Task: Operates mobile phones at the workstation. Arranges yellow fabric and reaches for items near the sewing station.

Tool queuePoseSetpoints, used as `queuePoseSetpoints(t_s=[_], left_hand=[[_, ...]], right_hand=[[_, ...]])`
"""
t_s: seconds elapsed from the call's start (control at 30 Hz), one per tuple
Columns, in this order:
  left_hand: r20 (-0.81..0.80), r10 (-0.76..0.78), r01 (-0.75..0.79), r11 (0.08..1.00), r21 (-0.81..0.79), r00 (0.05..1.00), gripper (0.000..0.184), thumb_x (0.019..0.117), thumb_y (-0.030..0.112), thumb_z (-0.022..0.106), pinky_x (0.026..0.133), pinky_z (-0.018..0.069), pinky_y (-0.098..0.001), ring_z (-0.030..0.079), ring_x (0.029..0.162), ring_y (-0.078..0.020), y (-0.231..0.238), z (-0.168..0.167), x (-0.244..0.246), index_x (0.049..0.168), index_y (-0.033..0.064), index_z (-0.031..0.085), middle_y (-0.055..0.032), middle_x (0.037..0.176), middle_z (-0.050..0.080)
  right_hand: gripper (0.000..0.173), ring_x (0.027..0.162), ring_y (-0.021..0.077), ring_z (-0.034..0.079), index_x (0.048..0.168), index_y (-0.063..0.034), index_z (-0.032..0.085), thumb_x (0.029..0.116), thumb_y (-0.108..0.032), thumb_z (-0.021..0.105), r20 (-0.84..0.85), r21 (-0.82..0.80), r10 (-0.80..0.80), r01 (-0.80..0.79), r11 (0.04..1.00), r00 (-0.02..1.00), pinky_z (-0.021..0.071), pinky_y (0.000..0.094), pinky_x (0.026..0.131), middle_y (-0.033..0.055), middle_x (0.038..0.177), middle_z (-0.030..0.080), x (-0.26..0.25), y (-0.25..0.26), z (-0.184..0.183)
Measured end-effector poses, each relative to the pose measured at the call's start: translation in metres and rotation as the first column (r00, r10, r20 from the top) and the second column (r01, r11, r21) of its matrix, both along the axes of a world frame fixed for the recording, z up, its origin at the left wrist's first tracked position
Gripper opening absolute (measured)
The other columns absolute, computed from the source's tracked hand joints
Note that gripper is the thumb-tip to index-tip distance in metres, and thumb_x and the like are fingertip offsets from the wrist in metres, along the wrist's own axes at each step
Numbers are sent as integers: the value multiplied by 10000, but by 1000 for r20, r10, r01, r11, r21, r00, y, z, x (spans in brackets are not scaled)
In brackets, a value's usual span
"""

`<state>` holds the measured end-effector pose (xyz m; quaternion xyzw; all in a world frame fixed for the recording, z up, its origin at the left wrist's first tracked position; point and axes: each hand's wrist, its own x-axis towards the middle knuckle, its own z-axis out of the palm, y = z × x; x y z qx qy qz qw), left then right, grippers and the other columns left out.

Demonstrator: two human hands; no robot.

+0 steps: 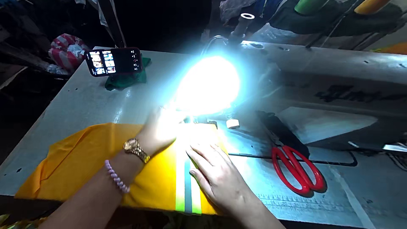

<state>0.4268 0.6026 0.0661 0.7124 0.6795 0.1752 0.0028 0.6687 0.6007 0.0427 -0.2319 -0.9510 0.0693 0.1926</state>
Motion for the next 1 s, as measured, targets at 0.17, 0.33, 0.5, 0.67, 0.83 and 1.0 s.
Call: queuePoseSetpoints(t_s=[0.17, 0.33, 0.5, 0.67, 0.83, 1.0], left_hand=[[-3, 97, -97, 995, 33, 995, 365, 1032, 351, 495, 995, 467, -559, 548, 1294, -315, 8, -1, -32, 1329, 259, 687, -95, 1423, 572], [189, -62, 57, 998, 30, 980, 272, 1008, 272, 575, 933, 557, -405, 665, 1103, -162, -36, 13, 18, 1185, 145, 738, -20, 1172, 709], [128, -105, 97, 993, 69, 986, 432, 1032, 345, 497, 1074, 476, -444, 563, 1330, -189, -47, -17, 29, 1373, 131, 654, -33, 1429, 610], [98, -116, 107, 990, 92, 988, 429, 1031, 325, 482, 1088, 469, -437, 562, 1335, -208, -41, -16, 30, 1354, 108, 663, -52, 1423, 613], [93, -105, 98, 992, 77, 990, 446, 1046, 334, 446, 1095, 458, -461, 559, 1342, -220, -37, -13, 29, 1380, 121, 650, -55, 1422, 617], [94, -101, 92, 991, 93, 990, 464, 1041, 375, 449, 1106, 448, -441, 556, 1340, -207, -37, -14, 27, 1395, 143, 641, -43, 1415, 620]], right_hand=[[474, 1322, 162, 582, 1334, -218, 692, 1073, -443, 367, 5, -3, -8, 8, 1000, 1000, 440, 469, 1137, -23, 1381, 656, 1, 0, -1], [469, 1318, 164, 584, 1341, -213, 688, 1062, -452, 397, -12, -27, -24, 24, 999, 1000, 441, 468, 1139, -21, 1382, 656, 1, 0, -3], [641, 1432, 265, 478, 1432, -118, 606, 1049, -545, 319, 60, -24, -188, 190, 981, 980, 337, 517, 1207, 79, 1488, 570, 11, 6, -9], [652, 1473, 240, 424, 1452, -116, 589, 1051, -542, 303, 112, 0, -206, 207, 978, 972, 296, 536, 1224, 48, 1558, 500, 12, 7, -6], [640, 1489, 237, 397, 1439, -108, 599, 1052, -527, 308, 135, 18, -211, 211, 977, 968, 270, 534, 1234, 60, 1558, 498, 8, 11, -1], [640, 1509, 207, 359, 1460, -127, 580, 1054, -537, 303, 138, 9, -210, 211, 977, 968, 242, 544, 1245, 36, 1584, 466, 3, 15, -2]])
